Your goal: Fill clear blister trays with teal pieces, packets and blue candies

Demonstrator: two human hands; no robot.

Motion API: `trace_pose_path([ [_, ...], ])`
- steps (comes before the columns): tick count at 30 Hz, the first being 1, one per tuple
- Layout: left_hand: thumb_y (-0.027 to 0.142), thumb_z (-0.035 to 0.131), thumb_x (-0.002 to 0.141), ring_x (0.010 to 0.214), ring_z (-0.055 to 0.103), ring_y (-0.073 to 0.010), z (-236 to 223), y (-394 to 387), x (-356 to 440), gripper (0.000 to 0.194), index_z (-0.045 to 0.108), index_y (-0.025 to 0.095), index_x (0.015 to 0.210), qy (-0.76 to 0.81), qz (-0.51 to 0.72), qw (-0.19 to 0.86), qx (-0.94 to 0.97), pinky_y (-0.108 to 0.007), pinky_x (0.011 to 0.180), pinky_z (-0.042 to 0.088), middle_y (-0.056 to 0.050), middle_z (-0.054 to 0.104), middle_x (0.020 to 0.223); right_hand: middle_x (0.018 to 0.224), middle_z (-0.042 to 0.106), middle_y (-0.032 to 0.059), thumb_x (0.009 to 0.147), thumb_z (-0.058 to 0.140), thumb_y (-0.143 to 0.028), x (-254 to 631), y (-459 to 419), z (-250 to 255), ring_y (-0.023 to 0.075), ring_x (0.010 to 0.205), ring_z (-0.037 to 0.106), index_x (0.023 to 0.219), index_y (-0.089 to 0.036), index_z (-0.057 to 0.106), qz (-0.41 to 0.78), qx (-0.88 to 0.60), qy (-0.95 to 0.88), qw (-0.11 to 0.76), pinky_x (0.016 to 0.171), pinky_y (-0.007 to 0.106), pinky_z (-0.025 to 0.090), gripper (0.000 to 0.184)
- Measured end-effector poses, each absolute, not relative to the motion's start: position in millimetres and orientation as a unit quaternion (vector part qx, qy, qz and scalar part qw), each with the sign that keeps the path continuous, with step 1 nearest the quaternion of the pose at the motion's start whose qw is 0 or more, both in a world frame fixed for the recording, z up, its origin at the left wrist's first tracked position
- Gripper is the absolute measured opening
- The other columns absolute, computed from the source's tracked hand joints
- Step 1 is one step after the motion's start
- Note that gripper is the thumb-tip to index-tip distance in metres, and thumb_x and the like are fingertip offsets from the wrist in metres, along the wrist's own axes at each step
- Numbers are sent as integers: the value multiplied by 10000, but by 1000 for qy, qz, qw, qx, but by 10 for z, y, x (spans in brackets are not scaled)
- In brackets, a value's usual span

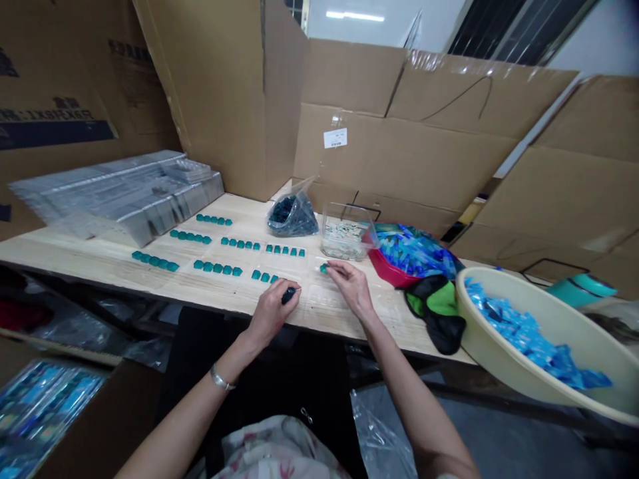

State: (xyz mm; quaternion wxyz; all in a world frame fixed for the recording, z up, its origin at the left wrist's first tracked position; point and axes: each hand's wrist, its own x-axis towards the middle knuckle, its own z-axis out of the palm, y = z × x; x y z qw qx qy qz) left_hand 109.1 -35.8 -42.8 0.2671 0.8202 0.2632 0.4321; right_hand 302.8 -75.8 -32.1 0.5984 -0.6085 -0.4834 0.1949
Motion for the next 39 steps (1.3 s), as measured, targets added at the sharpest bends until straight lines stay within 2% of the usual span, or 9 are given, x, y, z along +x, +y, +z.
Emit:
trace_pose_path([
  [4,186,524,798,830,575,-150,-435,-356,1114,89,594,189,855,269,431,301,807,-274,770,438,-31,613,847,914,699,70,746,592,-271,3349,-375,-455,208,828,637,912,-179,690,93,-650,-547,520,762,338,482,213],
  [11,258,537,789,849,580,-158,-380,-329,1055,115,622,194,832,305,418,382,766,-285,802,435,-30,641,853,916,703,53,780,556,-216,3386,-158,-692,205,853,628,904,-201,697,14,-703,-609,368,793,327,454,188],
  [14,341,572,761,740,577,-133,-394,-308,1035,177,632,190,830,351,393,481,701,-229,628,458,-22,625,821,933,698,62,802,529,-198,3370,-170,-689,201,897,612,885,-196,697,-21,-707,-636,308,817,318,428,188],
  [17,431,593,730,494,464,-52,-382,-300,1058,293,615,188,892,376,356,632,577,-144,349,277,-2,557,775,892,697,85,797,525,-169,3382,-144,-643,201,903,602,839,-175,699,-23,-705,-659,262,830,309,402,179],
  [20,450,607,719,431,375,-7,-330,-290,1103,350,598,170,928,310,353,760,449,-112,302,132,3,501,783,870,691,105,772,553,-161,3387,-137,-558,211,913,589,814,-154,694,-9,-697,-674,245,848,317,384,148],
  [24,438,603,733,444,384,-5,-293,-252,1126,364,602,130,927,238,362,833,344,-100,295,138,-11,489,766,969,665,113,758,589,-213,3226,-281,-352,230,964,565,931,-151,661,-7,-658,-686,312,879,363,385,197],
  [27,422,603,739,451,397,-9,-318,-229,1133,364,603,119,941,229,368,839,330,-100,297,152,-23,508,768,898,668,72,795,561,-284,2947,-497,-172,187,847,598,886,-178,662,82,-610,-676,406,782,319,450,172],
  [30,421,603,740,446,398,-17,-362,-219,1174,360,601,118,935,225,380,834,331,-105,303,150,-9,497,705,900,650,48,779,592,-318,2657,-694,-75,159,818,592,893,-210,666,169,-546,-688,447,724,280,473,174],
  [39,404,615,728,432,385,-24,-426,-196,1343,328,568,107,859,235,397,832,308,-118,310,160,8,488,617,919,576,51,729,630,-291,2452,-746,-275,138,744,582,827,-208,654,214,-537,-604,548,686,286,511,131],
])
